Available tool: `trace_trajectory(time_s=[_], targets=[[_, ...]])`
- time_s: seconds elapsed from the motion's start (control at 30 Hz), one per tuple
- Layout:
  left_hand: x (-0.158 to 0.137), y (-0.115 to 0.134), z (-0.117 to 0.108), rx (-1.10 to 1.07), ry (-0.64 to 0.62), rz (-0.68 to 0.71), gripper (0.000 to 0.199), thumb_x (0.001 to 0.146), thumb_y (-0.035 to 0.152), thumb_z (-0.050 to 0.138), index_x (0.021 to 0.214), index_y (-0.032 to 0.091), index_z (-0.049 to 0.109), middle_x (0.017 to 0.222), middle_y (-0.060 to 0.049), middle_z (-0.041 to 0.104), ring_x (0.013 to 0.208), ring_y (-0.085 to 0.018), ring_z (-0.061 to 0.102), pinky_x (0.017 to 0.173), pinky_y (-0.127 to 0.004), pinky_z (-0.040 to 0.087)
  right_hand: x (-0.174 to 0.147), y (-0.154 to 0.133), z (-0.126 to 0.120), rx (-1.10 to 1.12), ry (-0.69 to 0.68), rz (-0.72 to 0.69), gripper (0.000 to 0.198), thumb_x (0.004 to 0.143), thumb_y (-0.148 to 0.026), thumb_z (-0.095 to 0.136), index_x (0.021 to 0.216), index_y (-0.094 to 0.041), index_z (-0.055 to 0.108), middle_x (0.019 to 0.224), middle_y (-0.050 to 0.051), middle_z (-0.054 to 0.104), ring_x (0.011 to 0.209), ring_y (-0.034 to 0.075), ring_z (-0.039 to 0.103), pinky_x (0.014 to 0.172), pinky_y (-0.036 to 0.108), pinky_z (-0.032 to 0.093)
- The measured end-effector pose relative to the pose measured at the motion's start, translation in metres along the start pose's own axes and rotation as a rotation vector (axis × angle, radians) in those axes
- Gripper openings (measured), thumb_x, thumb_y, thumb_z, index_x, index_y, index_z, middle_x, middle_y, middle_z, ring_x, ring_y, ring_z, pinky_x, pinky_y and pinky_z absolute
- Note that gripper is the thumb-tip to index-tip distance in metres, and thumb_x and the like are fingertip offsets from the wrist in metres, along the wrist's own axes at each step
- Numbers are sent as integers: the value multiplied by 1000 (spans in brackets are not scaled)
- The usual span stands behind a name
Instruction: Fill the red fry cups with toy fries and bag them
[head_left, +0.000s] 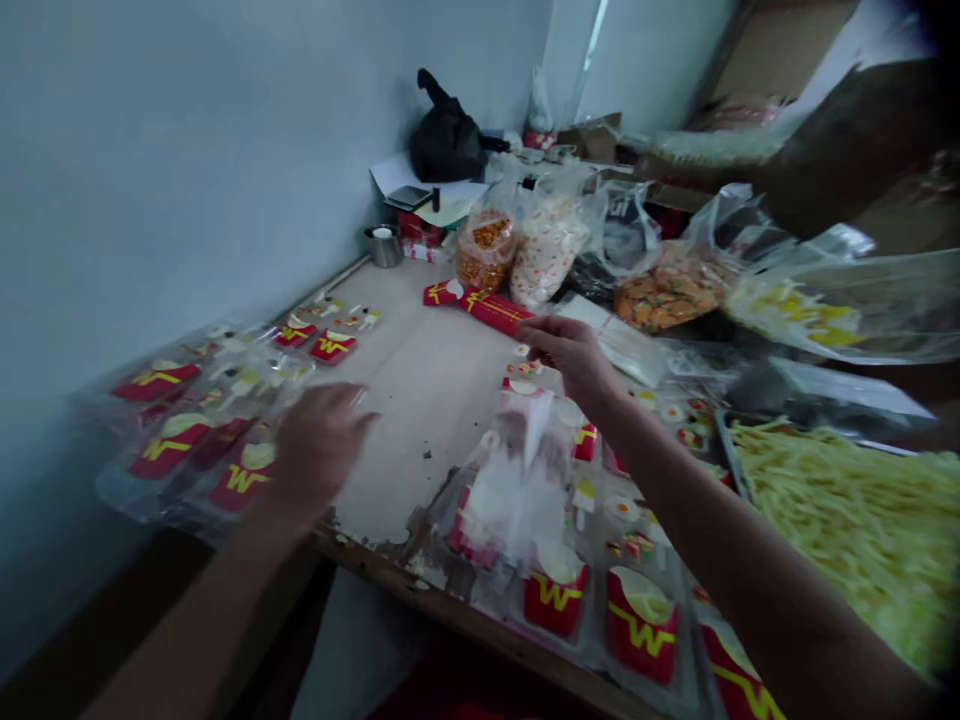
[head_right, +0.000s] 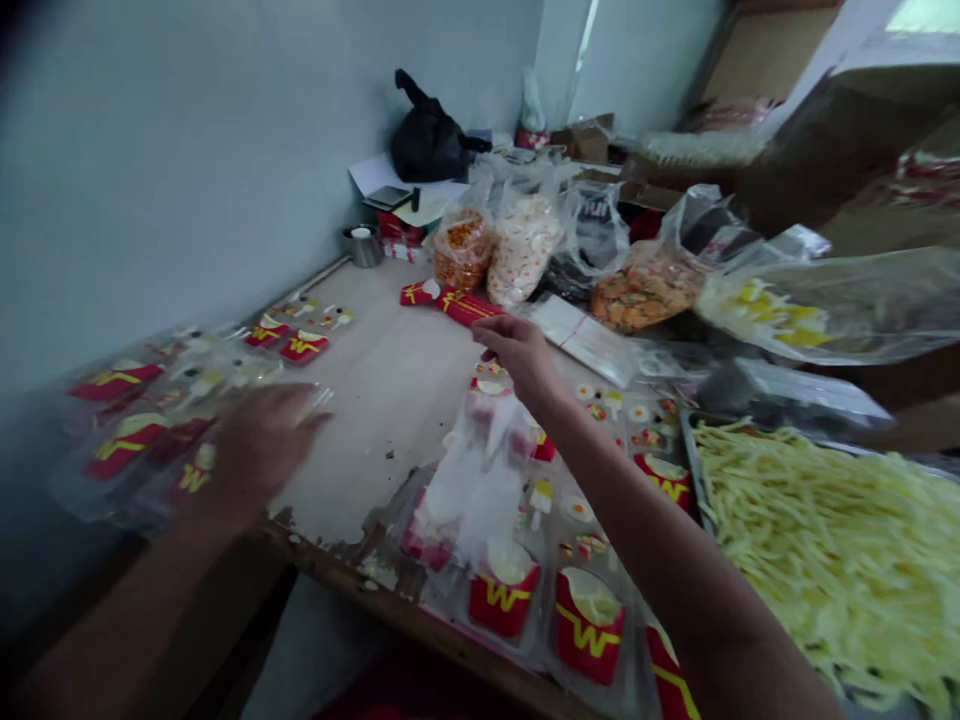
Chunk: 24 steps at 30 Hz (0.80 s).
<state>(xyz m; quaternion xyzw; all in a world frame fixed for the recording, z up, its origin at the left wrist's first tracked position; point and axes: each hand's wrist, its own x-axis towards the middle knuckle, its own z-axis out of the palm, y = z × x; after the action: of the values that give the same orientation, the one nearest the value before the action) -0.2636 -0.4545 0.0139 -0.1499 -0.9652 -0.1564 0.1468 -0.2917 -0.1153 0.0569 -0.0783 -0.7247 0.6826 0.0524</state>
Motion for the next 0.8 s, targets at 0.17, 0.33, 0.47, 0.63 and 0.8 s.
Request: trace_trajectory(time_s=[0.17, 0.33, 0.47, 0.63, 0.8], targets=[[28, 151, 94, -141, -297, -20, 64, 68, 70, 76, 98, 14, 72, 101, -18, 71, 99, -33, 66, 85, -39, 49, -35, 2, -45, -17, 0, 1, 33, 72, -42, 77, 94, -17, 73, 80, 2, 71, 59, 9, 53, 55, 23, 38], [56, 139, 116, -242, -464, -139, 40, 84, 55, 67, 86, 17, 76, 90, -13, 75, 86, -26, 69, 73, -32, 44, -59, 29, -59, -151, -110, 55, 35, 77, -46, 74, 96, -16, 73, 81, 5, 72, 62, 13, 56, 60, 28, 45], [48, 107, 101, -322, -450, -58, 29, 91, 42, 61, 85, 21, 80, 91, -9, 77, 87, -21, 69, 75, -29, 42, -32, 41, -50, -516, -77, -142, 45, 83, -45, 68, 118, -17, 71, 111, 12, 72, 95, 24, 64, 83, 39, 51], [40, 67, 71, -599, -376, -147, 26, 91, 39, 62, 91, 19, 79, 81, -3, 74, 72, -14, 63, 66, -23, 41, 25, 26, 26, -611, -515, -435, 55, 74, -39, 80, 125, -21, 68, 129, 11, 67, 120, 29, 59, 102, 45, 44], [23, 20, 41, -1062, -462, -478, 43, 82, 53, 69, 101, 15, 75, 73, 0, 65, 61, -10, 49, 57, -22, 34, 63, 31, 111, -216, -1166, -131, 35, 86, -50, 67, 95, -17, 74, 86, 4, 76, 81, 18, 69, 79, 32, 53]])
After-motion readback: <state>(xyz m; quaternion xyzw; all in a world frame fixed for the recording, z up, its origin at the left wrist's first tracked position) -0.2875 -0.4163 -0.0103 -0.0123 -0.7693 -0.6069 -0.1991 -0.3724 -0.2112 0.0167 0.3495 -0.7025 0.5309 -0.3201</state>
